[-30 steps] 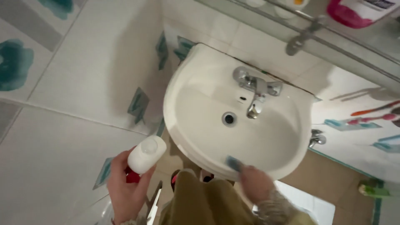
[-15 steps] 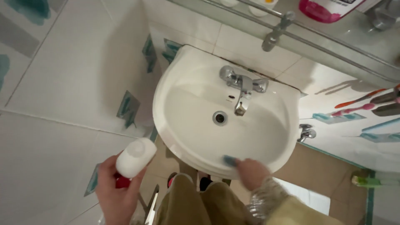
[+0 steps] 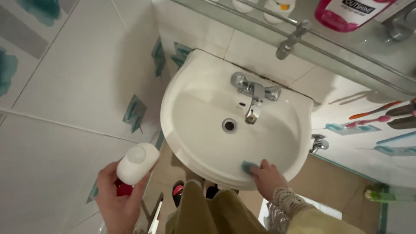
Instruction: Cleaning a bathroom sink using a brush and cleaning liquid.
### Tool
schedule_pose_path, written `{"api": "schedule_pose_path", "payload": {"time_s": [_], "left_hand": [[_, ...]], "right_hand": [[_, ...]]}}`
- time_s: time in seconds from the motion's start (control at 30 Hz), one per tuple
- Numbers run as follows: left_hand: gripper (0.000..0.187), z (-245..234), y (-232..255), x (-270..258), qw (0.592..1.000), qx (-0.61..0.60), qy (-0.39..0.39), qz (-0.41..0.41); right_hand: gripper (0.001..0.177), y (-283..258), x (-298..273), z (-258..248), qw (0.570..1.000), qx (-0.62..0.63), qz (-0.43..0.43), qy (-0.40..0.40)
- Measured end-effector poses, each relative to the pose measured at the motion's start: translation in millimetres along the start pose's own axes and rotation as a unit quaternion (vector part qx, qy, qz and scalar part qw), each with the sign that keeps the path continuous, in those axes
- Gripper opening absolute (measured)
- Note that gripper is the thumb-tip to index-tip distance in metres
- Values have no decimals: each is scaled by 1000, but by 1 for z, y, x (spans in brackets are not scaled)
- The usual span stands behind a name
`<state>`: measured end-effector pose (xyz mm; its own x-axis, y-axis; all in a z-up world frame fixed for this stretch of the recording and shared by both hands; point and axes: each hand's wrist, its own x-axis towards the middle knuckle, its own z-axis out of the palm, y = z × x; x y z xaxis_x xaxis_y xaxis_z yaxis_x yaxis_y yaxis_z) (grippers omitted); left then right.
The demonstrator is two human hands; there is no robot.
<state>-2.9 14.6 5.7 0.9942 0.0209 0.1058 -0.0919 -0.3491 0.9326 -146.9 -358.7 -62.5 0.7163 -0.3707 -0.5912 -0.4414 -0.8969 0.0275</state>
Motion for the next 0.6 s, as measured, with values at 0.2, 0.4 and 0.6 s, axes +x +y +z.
{"api": "schedule_pose_path", "payload": {"time_s": [0.2,0.4,0.6], "left_hand": [[60,-1,-2,1,1000,-13,-7,14],[62,5,12,6,1000,8,7,5],[63,14,23,9,999,19,12,42]], "right_hand": [[34,62,20,17,999,-31,29,21],[40,56,23,24,922,349,-166,-13],[45,55,42,6,552,832,46,-29]]}}
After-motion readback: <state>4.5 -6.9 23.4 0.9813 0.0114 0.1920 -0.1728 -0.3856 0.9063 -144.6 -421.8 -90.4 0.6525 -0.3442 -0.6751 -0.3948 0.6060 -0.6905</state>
